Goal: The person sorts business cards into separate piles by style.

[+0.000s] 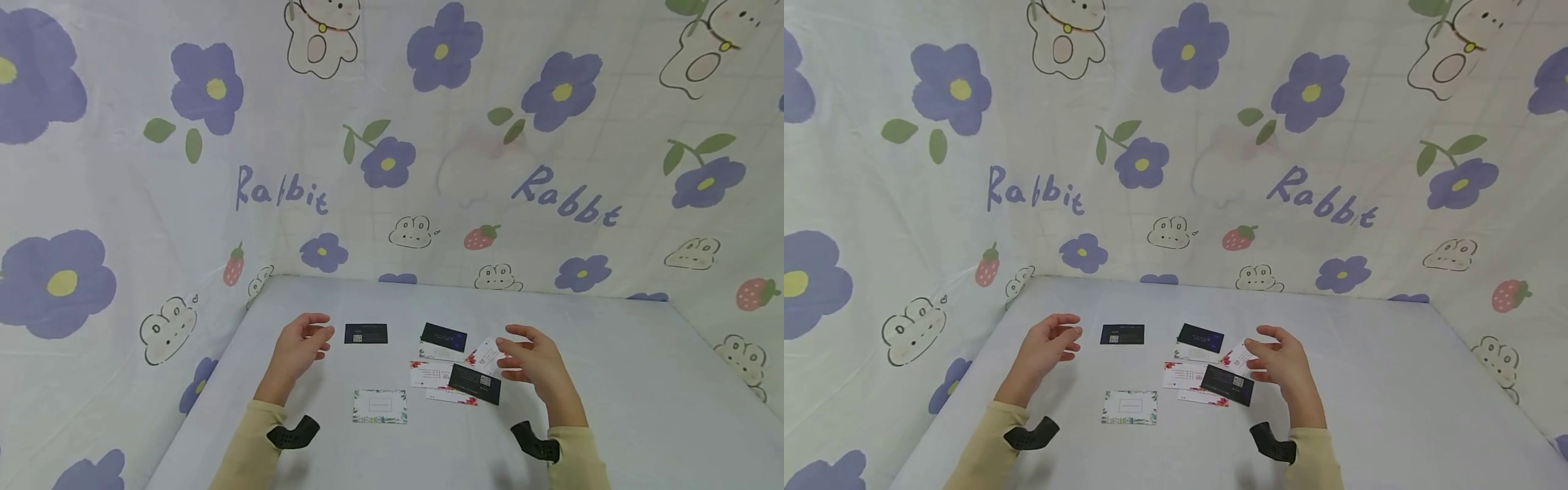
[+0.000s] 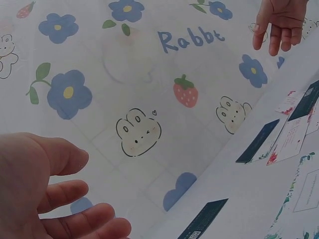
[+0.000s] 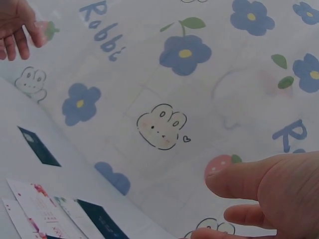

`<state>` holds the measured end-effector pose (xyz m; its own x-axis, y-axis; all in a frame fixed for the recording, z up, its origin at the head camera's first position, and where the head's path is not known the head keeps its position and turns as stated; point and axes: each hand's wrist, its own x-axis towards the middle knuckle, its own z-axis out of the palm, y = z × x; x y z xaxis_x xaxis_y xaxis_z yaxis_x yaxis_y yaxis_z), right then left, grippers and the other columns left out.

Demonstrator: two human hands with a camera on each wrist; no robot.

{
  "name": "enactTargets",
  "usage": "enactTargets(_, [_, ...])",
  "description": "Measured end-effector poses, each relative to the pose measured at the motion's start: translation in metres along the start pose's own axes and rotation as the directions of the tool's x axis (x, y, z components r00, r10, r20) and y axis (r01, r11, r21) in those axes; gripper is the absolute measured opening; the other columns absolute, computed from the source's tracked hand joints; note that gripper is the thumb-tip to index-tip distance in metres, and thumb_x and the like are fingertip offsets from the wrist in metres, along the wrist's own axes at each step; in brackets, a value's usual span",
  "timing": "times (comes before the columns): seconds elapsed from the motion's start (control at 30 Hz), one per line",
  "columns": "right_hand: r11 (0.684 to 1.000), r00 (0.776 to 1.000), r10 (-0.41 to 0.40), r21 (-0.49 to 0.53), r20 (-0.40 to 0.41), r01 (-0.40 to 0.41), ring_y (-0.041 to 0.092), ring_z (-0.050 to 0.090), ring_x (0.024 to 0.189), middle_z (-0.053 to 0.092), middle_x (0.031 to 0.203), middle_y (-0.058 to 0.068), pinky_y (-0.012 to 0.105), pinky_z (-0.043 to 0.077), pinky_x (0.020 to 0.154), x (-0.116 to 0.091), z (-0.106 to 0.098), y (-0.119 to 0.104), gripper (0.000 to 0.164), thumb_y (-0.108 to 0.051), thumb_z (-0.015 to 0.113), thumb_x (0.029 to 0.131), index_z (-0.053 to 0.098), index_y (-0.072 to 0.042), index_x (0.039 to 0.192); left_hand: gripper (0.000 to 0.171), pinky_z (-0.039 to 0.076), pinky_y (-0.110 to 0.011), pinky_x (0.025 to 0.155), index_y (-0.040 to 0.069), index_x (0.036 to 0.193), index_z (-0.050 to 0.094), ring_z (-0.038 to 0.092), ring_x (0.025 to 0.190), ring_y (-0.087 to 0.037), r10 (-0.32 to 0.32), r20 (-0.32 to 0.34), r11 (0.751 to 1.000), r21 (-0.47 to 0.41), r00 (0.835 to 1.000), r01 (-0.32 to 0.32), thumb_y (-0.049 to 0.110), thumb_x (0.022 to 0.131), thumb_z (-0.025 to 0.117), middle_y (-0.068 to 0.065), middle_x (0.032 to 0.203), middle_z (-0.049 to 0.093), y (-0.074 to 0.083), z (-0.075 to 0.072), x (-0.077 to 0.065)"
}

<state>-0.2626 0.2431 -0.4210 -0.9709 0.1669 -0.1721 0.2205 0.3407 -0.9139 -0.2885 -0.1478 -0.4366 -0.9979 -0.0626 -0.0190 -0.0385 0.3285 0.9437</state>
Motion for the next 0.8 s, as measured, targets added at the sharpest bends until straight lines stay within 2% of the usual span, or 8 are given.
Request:
enactTargets(0.27, [1.0,1.0,0.005,0.003,0.001,-0.005,0.018,0.072,0.08,0.062,0.127,0.028,0.032,0.063,0.073,0.001,0.002,0.001,0.059,-0.026,0.063,0.101,0.04,-0.002,0.15,0.033,0.058,-0.025,0.076,0.009,0.131,0.061,0.067,0.088,-0.023,-0.002,0.005,1.0,-0.004,1.0,0.002,0.023,0.101,0.063,-0.015,0.114,0.068,0.0,0.002,0.001])
enactTargets(0.4, [1.0,1.0,-0.015,0.005,0.019,0.014,0.02,0.074,0.082,0.063,0.127,0.028,0.032,0.063,0.073,0.005,0.008,0.002,0.058,-0.026,0.063,0.101,0.041,-0.002,0.149,0.033,0.057,-0.025,0.075,0.009,0.13,0.062,0.066,0.087,-0.02,-0.002,0.017,1.0,0.004,1.0,0.002,0.023,0.1,0.064,-0.014,0.113,0.069,0.0,0.011,0.003])
enactTargets(0.6, [0.996,0.996,-0.059,-0.057,0.065,0.062,0.024,0.073,0.083,0.066,0.125,0.028,0.035,0.062,0.072,0.013,0.026,0.007,0.054,-0.026,0.062,0.101,0.046,0.0,0.145,0.03,0.055,-0.026,0.069,0.007,0.125,0.064,0.064,0.082,-0.017,0.025,0.066,0.999,0.036,0.997,-0.028,0.021,0.099,0.065,-0.012,0.107,0.07,-0.006,0.044,0.008])
enactTargets(0.7, [0.991,0.993,-0.073,-0.108,0.089,0.082,0.023,0.07,0.079,0.068,0.119,0.026,0.035,0.06,0.067,0.019,0.038,0.011,0.051,-0.023,0.064,0.1,0.049,0.0,0.143,0.031,0.052,-0.026,0.065,0.006,0.124,0.065,0.063,0.08,-0.017,0.037,0.116,0.996,0.07,0.993,-0.046,0.023,0.098,0.066,-0.011,0.105,0.07,-0.01,0.066,0.013])
enactTargets(0.8, [0.977,0.989,-0.09,-0.182,0.117,0.11,0.021,0.069,0.08,0.068,0.121,0.024,0.035,0.058,0.065,0.026,0.052,0.011,0.049,-0.024,0.064,0.099,0.053,-0.001,0.141,0.034,0.052,-0.026,0.065,0.008,0.125,0.065,0.062,0.08,-0.017,0.04,0.173,0.993,0.104,0.984,-0.059,0.027,0.098,0.066,-0.011,0.108,0.069,-0.009,0.088,0.021])
